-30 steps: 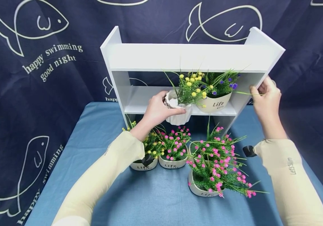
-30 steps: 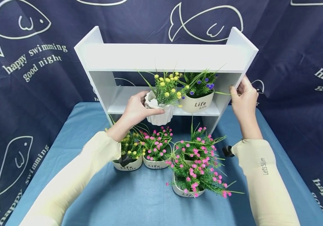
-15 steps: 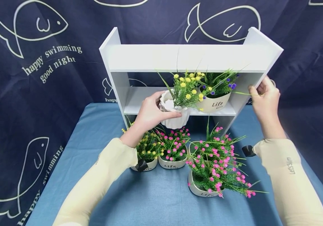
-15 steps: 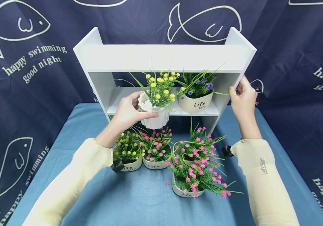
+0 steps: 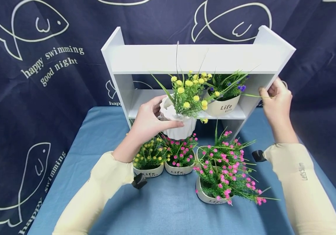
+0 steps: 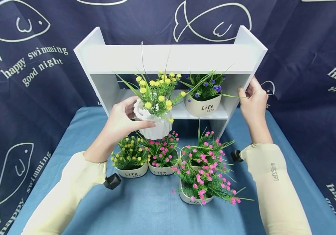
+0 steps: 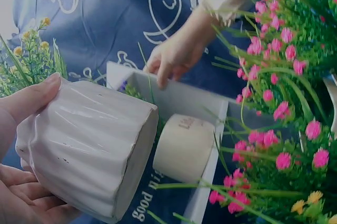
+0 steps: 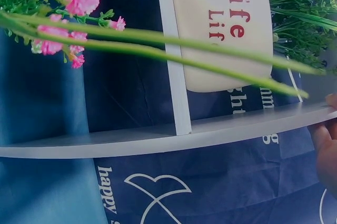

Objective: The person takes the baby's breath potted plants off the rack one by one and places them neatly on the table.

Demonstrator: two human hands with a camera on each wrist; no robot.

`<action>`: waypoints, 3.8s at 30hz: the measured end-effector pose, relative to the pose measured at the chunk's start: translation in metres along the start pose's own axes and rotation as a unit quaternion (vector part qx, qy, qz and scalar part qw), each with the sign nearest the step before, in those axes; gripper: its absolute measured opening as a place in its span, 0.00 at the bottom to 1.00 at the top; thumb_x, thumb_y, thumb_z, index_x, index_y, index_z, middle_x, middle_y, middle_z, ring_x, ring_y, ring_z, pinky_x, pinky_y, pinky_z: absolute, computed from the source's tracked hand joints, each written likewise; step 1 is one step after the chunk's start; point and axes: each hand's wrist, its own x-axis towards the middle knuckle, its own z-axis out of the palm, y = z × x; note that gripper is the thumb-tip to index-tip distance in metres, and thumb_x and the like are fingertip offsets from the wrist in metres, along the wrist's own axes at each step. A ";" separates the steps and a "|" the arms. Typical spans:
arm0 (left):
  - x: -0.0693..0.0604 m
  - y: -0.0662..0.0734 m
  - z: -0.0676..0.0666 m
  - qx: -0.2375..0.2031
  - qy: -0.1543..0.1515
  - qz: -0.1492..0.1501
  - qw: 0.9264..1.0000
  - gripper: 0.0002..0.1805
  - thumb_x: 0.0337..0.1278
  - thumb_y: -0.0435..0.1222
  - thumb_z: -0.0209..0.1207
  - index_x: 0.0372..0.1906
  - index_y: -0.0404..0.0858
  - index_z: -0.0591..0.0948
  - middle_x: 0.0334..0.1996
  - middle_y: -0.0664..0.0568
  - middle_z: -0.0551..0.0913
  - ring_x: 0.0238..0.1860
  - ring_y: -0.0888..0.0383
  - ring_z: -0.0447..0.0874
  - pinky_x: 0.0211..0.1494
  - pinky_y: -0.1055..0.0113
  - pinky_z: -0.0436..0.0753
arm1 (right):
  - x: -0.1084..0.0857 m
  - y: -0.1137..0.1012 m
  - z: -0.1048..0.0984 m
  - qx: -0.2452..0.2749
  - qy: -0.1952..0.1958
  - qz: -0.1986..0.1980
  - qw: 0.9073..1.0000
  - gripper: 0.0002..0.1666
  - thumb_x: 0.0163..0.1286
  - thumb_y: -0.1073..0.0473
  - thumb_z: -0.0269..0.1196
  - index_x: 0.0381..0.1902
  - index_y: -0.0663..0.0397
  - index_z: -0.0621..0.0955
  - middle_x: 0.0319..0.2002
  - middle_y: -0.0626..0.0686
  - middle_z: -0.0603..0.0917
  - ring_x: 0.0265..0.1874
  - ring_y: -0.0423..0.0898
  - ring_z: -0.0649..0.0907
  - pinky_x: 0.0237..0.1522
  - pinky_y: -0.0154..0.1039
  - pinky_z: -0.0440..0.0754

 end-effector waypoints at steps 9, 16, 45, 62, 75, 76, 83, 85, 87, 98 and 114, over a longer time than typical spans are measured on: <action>-0.021 0.009 -0.002 0.011 -0.012 -0.013 1.000 0.53 0.34 0.42 0.78 0.71 0.42 0.65 0.52 0.53 0.82 0.39 0.59 0.79 0.43 0.66 0.79 | 0.001 0.000 0.000 0.012 0.004 -0.003 1.000 0.21 0.65 0.70 0.57 0.55 0.51 0.80 0.52 0.48 0.85 0.44 0.26 0.82 0.47 0.20 0.78; -0.034 0.012 -0.006 -0.005 -0.014 -0.041 0.999 0.53 0.32 0.40 0.78 0.71 0.42 0.65 0.68 0.52 0.70 0.63 0.56 0.75 0.69 0.59 0.73 | 0.001 0.001 0.001 0.017 0.001 -0.005 1.000 0.22 0.65 0.70 0.57 0.56 0.52 0.80 0.53 0.49 0.84 0.44 0.26 0.82 0.47 0.20 0.78; -0.074 0.000 -0.014 -0.004 -0.004 -0.004 1.000 0.41 0.29 0.36 0.80 0.59 0.47 0.77 0.49 0.56 0.82 0.39 0.60 0.78 0.47 0.70 0.79 | 0.001 0.001 -0.001 0.012 0.002 0.003 1.000 0.23 0.65 0.71 0.56 0.58 0.55 0.79 0.56 0.57 0.83 0.47 0.29 0.82 0.51 0.22 0.79; -0.097 -0.012 -0.007 -0.031 -0.065 -0.004 0.997 0.37 0.28 0.33 0.77 0.54 0.44 0.79 0.50 0.54 0.83 0.46 0.60 0.85 0.52 0.69 0.82 | -0.001 -0.003 0.001 0.026 0.000 0.004 1.000 0.23 0.65 0.72 0.56 0.57 0.53 0.79 0.58 0.59 0.81 0.47 0.31 0.83 0.51 0.23 0.79; -0.115 -0.029 0.007 -0.049 -0.110 -0.028 0.992 0.42 0.28 0.36 0.80 0.59 0.41 0.77 0.51 0.50 0.84 0.48 0.57 0.85 0.53 0.71 0.82 | -0.001 -0.004 0.001 0.011 0.004 0.003 1.000 0.23 0.65 0.71 0.56 0.57 0.54 0.79 0.57 0.60 0.81 0.48 0.31 0.83 0.52 0.24 0.79; -0.116 -0.031 0.008 -0.046 -0.114 -0.030 0.992 0.41 0.28 0.38 0.80 0.59 0.41 0.77 0.49 0.51 0.85 0.48 0.58 0.85 0.54 0.71 0.82 | -0.001 -0.004 0.001 0.010 0.004 0.004 1.000 0.23 0.65 0.71 0.56 0.57 0.54 0.79 0.57 0.60 0.81 0.48 0.31 0.83 0.52 0.24 0.79; -0.125 -0.041 0.013 -0.028 -0.126 -0.050 0.990 0.42 0.28 0.41 0.80 0.58 0.38 0.77 0.48 0.51 0.85 0.48 0.59 0.85 0.55 0.71 0.80 | -0.001 -0.003 0.001 0.015 0.002 0.008 1.000 0.23 0.65 0.72 0.56 0.57 0.54 0.79 0.58 0.60 0.81 0.50 0.33 0.83 0.54 0.26 0.79; -0.127 -0.043 0.015 -0.030 -0.131 -0.053 0.990 0.43 0.28 0.41 0.80 0.59 0.38 0.76 0.49 0.50 0.85 0.49 0.58 0.85 0.56 0.71 0.80 | -0.001 -0.003 0.001 0.013 0.000 0.009 1.000 0.23 0.65 0.72 0.56 0.58 0.54 0.79 0.58 0.60 0.81 0.50 0.33 0.82 0.53 0.25 0.79; -0.129 -0.046 0.017 -0.028 -0.135 -0.056 0.989 0.44 0.28 0.41 0.80 0.60 0.38 0.76 0.50 0.50 0.85 0.51 0.57 0.84 0.57 0.71 0.80 | 0.000 -0.002 0.001 0.012 -0.002 0.010 1.000 0.23 0.66 0.71 0.56 0.58 0.54 0.79 0.59 0.60 0.80 0.50 0.33 0.82 0.53 0.25 0.79; -0.138 -0.064 0.030 0.003 -0.148 -0.065 0.987 0.49 0.26 0.43 0.80 0.63 0.37 0.74 0.59 0.46 0.80 0.58 0.49 0.79 0.63 0.61 0.78 | -0.001 -0.001 0.001 0.015 0.000 0.007 1.000 0.23 0.65 0.71 0.56 0.57 0.53 0.79 0.58 0.60 0.81 0.48 0.31 0.83 0.51 0.23 0.79; -0.143 -0.094 0.054 -0.004 -0.157 -0.083 0.984 0.50 0.25 0.44 0.81 0.64 0.39 0.73 0.59 0.50 0.80 0.59 0.52 0.78 0.64 0.63 0.77 | -0.002 -0.003 0.001 0.012 0.004 0.001 1.000 0.23 0.65 0.71 0.56 0.56 0.52 0.80 0.56 0.59 0.82 0.46 0.29 0.83 0.48 0.21 0.79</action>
